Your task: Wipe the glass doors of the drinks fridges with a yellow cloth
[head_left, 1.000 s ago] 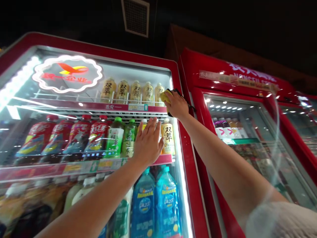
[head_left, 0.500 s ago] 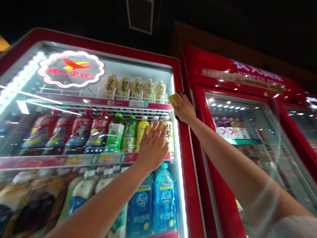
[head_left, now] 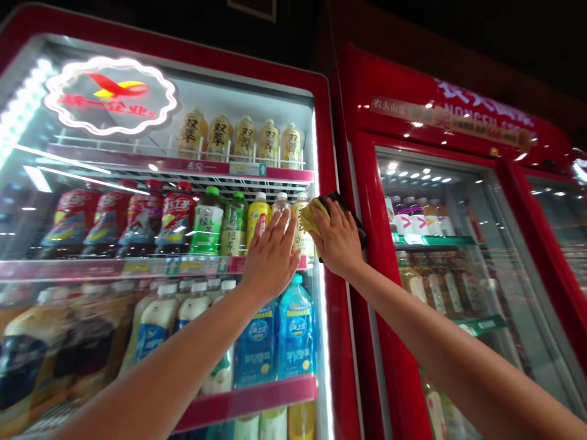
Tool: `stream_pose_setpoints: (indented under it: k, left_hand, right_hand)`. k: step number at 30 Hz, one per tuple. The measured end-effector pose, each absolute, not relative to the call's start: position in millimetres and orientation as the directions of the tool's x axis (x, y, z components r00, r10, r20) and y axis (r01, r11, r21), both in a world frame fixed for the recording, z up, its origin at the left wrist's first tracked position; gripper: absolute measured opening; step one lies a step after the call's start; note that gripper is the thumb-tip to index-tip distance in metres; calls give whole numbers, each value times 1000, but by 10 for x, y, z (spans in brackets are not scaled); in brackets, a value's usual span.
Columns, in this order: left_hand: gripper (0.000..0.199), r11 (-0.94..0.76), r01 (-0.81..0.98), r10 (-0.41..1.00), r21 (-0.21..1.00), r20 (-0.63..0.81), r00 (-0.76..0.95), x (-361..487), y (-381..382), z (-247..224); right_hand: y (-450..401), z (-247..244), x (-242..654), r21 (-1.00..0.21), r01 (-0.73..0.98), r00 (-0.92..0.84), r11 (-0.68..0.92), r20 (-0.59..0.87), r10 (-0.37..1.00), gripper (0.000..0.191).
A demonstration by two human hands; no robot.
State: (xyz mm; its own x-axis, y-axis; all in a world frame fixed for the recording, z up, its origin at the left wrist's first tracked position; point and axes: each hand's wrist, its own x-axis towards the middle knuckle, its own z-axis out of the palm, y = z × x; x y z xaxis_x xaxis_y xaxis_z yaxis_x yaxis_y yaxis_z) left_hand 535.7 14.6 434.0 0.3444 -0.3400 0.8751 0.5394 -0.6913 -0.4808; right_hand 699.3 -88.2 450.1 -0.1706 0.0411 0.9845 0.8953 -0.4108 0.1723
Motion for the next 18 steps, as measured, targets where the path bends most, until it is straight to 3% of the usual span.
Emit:
stream_pose_setpoints:
  k: [4, 7, 10, 15, 18]
  left_hand:
    - [74, -666, 557, -352, -496, 867, 352, 5281, 194, 4287]
    - [73, -658, 579, -329, -481, 876, 353, 5255, 219, 4259]
    - [72, -657, 598, -311, -459, 888, 339, 5248, 234, 4236]
    - [70, -670, 599, -328, -439, 899, 291, 5147, 286, 4208]
    - [71, -665, 604, -337, -439, 898, 282, 5010, 326, 4191]
  right_hand:
    - [-871, 4908, 7025, 201, 893, -198, -403, 979, 50, 55]
    - [-787, 5474, 6951, 117, 920, -140, -375, 990, -34, 55]
    - [-690, 5678, 6790, 90, 943, -118, -321, 990, -72, 56]
    - [-791, 5211, 6781, 444, 880, -423, -168, 894, 144, 42]
    - [-939, 5186, 6933, 455, 881, -434, -130, 887, 160, 38]
